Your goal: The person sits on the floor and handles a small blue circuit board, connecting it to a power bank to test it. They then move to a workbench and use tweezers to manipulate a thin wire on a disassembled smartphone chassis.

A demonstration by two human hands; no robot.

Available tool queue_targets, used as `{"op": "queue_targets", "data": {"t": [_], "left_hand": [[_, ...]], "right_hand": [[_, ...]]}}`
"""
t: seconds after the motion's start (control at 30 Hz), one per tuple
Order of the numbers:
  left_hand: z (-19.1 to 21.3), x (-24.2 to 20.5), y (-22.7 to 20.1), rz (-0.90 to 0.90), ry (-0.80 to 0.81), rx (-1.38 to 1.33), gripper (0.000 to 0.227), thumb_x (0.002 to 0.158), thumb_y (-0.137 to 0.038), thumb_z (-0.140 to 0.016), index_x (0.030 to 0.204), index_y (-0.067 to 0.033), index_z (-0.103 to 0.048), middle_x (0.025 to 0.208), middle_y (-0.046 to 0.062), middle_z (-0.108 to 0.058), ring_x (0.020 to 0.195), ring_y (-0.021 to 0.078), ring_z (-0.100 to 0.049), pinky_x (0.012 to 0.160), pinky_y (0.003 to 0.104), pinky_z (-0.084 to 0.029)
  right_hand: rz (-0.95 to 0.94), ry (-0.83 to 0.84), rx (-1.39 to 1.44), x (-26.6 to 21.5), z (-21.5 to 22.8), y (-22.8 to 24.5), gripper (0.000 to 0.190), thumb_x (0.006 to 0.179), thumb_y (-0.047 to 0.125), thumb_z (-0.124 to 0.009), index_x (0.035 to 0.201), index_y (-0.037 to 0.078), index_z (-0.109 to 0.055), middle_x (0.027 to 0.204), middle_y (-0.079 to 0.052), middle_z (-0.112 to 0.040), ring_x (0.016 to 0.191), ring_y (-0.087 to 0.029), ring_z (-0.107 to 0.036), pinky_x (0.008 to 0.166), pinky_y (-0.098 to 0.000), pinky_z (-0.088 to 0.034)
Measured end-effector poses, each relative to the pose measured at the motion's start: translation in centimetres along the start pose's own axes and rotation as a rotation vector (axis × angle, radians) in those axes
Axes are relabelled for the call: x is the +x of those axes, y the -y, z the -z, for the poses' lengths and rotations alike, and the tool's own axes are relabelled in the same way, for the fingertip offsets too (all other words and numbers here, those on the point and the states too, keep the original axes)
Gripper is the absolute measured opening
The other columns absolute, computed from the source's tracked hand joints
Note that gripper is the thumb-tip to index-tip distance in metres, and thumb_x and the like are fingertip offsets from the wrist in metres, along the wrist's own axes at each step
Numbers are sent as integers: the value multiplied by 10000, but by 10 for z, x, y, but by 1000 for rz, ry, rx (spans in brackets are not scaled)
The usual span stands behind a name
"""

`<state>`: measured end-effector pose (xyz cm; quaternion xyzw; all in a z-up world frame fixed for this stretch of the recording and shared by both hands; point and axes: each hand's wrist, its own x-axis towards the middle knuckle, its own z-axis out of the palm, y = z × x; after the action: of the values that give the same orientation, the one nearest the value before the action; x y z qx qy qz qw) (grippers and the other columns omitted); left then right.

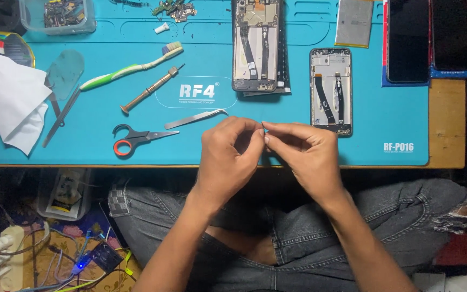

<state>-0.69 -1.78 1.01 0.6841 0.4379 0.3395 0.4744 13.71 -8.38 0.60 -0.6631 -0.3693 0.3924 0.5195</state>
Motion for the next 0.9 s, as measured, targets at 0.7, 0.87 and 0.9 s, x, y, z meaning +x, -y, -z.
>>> {"op": "queue_targets", "data": {"t": [0.7, 0.87, 0.9], "left_hand": [[3, -8, 6, -128, -81, -60, 130, 952, -23, -708, 1054, -91, -749, 793, 107, -721, 688, 230, -718, 566, 340, -588], [16, -8, 13, -211, -23, 2, 199, 979, 5, -719, 1085, -132, -817, 890, 73, -777, 741, 224, -739, 653, 350, -622], [19, -7, 15, -199, -8, 0, 186, 983, 1, -716, 1074, -122, -822, 892, 80, -791, 756, 241, -759, 671, 353, -630]], "right_hand": [[-56, 36, -15, -2, 5, 2, 189, 870, -29, -844, 1055, -57, -818, 859, -195, -817, 797, -161, -784, 713, -298, -683], [-52, 63, -33, 2, 2, 5, 128, 885, -20, -826, 1010, -47, -827, 839, -184, -802, 787, -153, -754, 696, -288, -671], [-47, 63, -53, 3, 0, 8, 131, 890, 4, -831, 1018, -29, -833, 849, -173, -802, 798, -149, -749, 704, -286, -671]]}}
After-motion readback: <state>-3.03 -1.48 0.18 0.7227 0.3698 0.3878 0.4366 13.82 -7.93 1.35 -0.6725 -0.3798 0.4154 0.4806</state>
